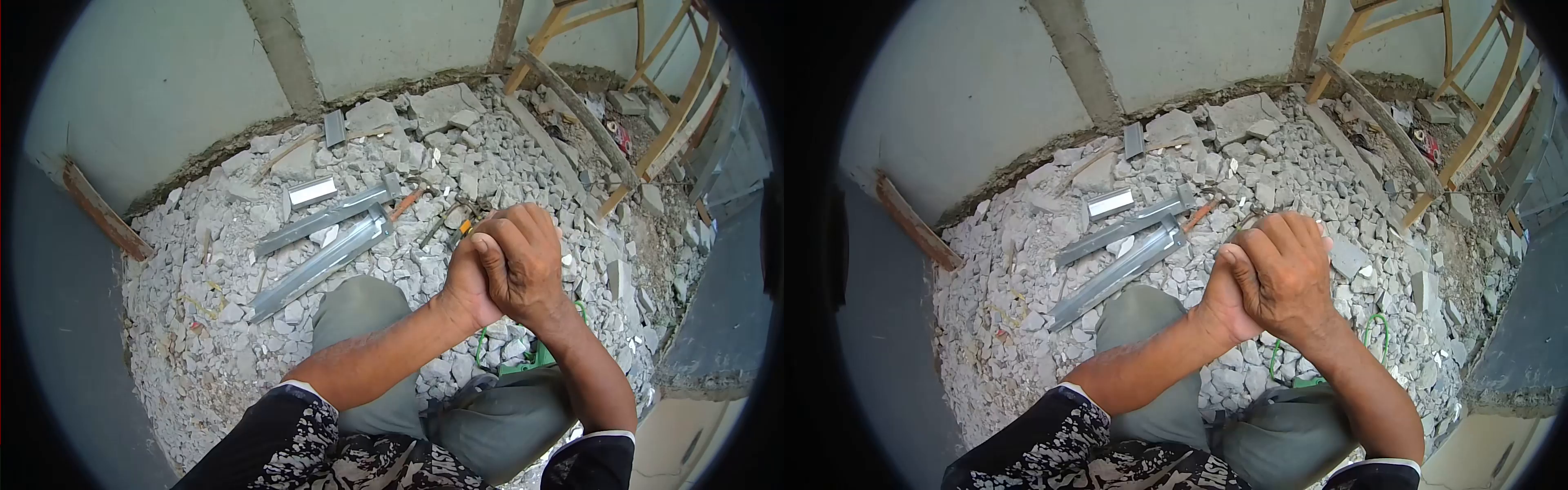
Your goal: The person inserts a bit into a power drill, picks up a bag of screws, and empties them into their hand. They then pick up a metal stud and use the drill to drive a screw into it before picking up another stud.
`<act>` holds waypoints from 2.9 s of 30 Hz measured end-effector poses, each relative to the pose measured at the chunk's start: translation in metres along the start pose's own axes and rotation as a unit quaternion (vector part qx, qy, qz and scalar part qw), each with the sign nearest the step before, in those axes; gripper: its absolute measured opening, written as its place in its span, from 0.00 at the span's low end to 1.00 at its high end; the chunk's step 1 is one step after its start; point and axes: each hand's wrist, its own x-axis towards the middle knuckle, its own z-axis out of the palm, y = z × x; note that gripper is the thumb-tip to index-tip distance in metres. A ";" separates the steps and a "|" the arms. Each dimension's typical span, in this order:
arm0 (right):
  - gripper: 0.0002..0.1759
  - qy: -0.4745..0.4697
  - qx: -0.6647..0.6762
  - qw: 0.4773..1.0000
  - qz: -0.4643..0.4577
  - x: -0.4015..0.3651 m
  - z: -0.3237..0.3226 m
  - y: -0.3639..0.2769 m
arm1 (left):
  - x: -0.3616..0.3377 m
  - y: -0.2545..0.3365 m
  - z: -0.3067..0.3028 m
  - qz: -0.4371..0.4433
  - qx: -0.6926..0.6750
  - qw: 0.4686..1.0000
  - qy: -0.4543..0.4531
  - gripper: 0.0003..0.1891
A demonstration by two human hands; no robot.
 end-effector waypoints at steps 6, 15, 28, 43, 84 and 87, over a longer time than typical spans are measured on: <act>0.25 0.003 0.077 0.997 0.001 0.013 0.031 -0.016 | -0.020 0.038 0.048 0.006 0.017 0.997 0.069 0.15; 0.33 -0.016 0.111 0.993 -0.038 0.021 0.058 -0.023 | -0.032 0.068 0.058 0.000 0.003 0.996 0.084 0.15; 0.19 0.256 0.106 0.928 0.251 -0.028 -0.063 0.086 | -0.027 0.119 0.048 0.057 0.116 0.968 0.215 0.17; 0.22 -0.292 0.178 0.880 0.328 -0.104 -0.093 0.030 | -0.012 0.080 0.065 -0.021 0.194 0.955 0.221 0.18; 0.51 -0.122 -0.025 0.601 0.789 -0.303 -0.073 0.071 | -0.124 0.026 0.131 -0.253 0.373 0.715 0.535 0.22; 0.51 -0.052 -0.014 0.625 0.778 -0.232 -0.136 0.041 | -0.144 0.060 0.202 -0.352 0.437 0.654 0.508 0.23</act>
